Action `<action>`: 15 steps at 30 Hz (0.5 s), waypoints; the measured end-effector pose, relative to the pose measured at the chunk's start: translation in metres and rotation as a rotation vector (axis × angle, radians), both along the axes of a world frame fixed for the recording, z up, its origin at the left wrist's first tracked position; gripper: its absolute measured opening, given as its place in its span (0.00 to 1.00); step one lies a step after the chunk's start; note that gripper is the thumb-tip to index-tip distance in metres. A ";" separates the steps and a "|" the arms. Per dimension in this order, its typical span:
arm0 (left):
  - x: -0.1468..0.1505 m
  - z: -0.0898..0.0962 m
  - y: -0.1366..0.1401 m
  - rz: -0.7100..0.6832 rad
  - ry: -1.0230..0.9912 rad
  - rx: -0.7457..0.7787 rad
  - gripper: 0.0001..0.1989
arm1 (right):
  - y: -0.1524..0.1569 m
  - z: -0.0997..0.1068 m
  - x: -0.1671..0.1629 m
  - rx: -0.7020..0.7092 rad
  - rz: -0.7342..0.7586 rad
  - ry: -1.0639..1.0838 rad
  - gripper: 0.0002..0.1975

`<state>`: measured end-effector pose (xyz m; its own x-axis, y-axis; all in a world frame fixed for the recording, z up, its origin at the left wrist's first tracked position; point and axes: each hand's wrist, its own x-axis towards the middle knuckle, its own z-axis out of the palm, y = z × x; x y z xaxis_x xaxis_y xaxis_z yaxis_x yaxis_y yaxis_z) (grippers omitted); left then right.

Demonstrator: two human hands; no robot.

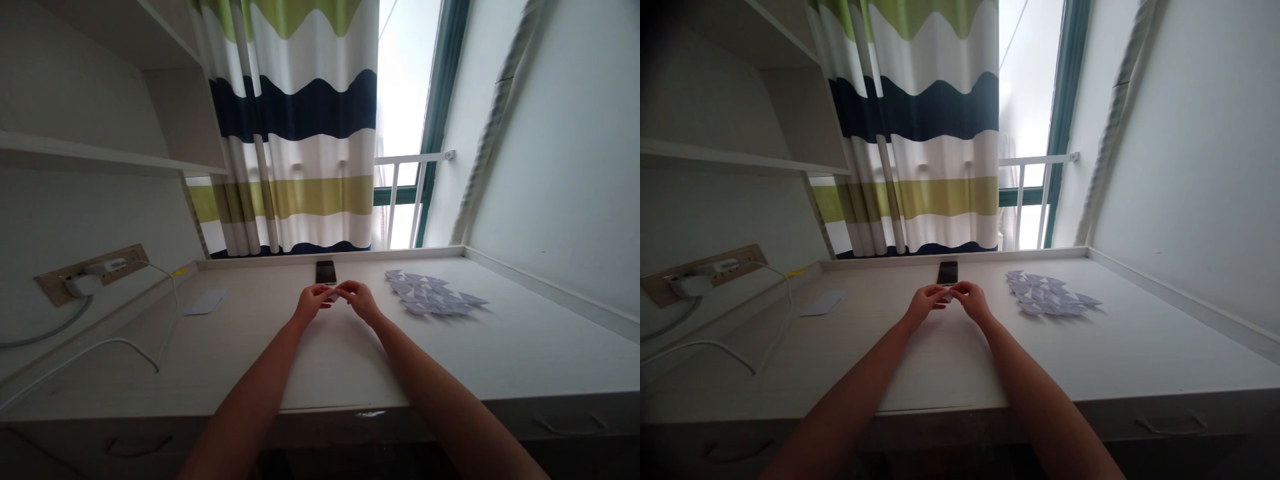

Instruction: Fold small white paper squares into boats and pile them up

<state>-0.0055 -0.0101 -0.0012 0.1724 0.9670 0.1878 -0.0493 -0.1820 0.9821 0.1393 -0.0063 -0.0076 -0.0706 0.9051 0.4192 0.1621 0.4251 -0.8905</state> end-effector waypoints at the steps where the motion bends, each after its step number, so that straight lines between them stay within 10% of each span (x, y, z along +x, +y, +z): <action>1: 0.000 0.000 0.000 0.006 -0.004 -0.001 0.13 | -0.001 0.001 0.000 -0.002 -0.003 0.002 0.09; 15: 0.003 -0.002 0.003 0.101 -0.101 0.060 0.13 | -0.007 0.006 -0.004 -0.132 0.077 0.221 0.08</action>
